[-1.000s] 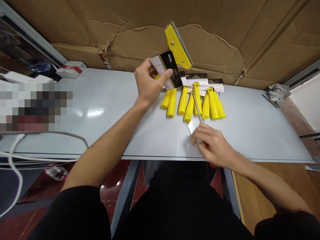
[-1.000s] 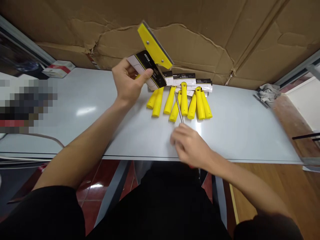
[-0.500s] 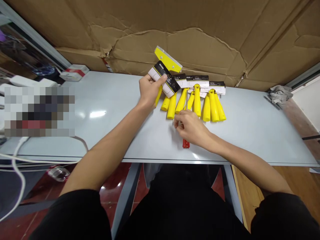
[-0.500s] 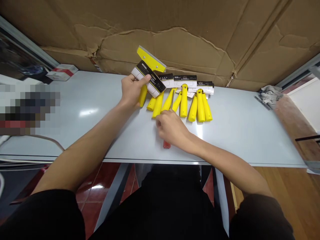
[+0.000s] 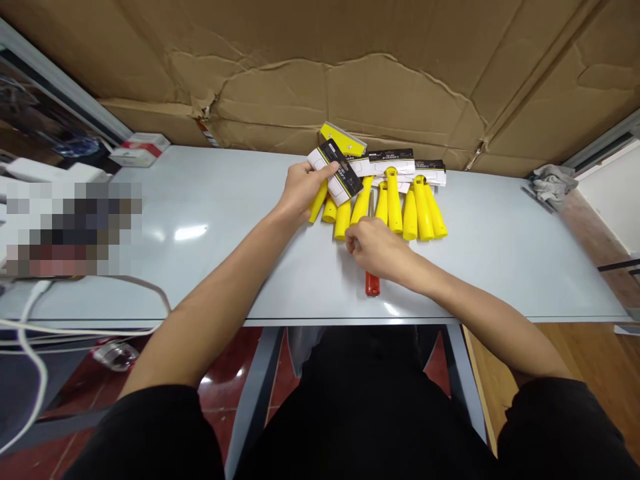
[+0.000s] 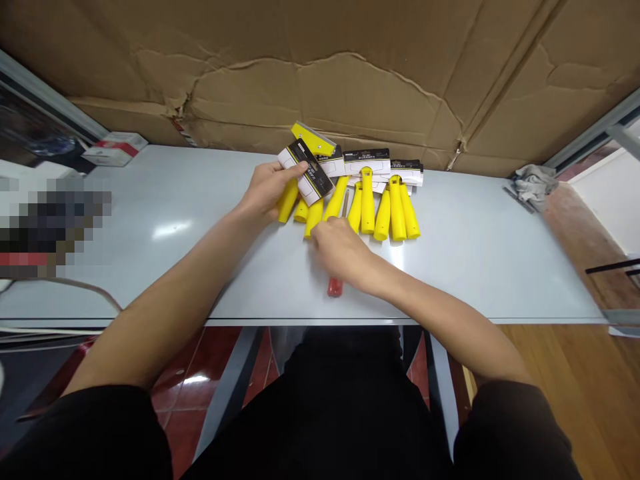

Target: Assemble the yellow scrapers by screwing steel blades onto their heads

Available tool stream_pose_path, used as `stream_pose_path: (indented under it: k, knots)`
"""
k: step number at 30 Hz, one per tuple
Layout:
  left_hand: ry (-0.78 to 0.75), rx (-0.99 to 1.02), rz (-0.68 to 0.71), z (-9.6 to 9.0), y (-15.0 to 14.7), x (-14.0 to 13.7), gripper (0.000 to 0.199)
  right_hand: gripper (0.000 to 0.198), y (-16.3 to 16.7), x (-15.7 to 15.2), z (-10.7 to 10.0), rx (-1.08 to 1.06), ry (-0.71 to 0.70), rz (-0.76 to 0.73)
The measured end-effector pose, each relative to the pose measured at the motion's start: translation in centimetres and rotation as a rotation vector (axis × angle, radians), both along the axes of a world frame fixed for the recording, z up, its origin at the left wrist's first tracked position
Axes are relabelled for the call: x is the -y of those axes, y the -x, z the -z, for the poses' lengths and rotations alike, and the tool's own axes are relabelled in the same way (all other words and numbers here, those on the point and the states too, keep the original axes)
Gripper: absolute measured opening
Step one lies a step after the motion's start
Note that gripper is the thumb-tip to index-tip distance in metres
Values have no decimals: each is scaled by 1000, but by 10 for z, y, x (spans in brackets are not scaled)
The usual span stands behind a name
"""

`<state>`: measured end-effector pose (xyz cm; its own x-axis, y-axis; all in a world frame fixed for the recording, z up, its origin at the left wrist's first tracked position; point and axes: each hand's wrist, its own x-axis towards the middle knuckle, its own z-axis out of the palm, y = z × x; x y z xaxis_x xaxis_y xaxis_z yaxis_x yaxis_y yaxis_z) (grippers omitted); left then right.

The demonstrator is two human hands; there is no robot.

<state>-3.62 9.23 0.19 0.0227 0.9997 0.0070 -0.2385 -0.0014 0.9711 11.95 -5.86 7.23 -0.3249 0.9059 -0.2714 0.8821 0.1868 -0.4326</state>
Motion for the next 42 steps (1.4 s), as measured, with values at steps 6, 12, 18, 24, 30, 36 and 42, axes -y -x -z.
stream_pose_path:
  k: [6,12,18,24,30,36,42]
  knots:
    - [7,-12,75,1,2,1,49,37,17,19,8,249,-161,-40]
    - [-268,1,84,-27,-7,23,54,42,-39,-6,-3,-367,-536,321]
    - [-349,-81,260,-42,-31,68,62,75,-99,-49,10,-1105,-224,248]
    - [-352,-138,244,-37,-37,80,60,60,-88,-37,24,-1087,-439,338]
    - [-323,-114,296,-46,-37,84,57,58,-89,-41,23,-1254,-547,443]
    - [-261,-85,354,-46,-31,76,50,69,-139,-51,2,-1251,-822,643]
    - [-317,-6,231,-23,-33,58,78,50,-133,-45,2,-1454,-687,633]
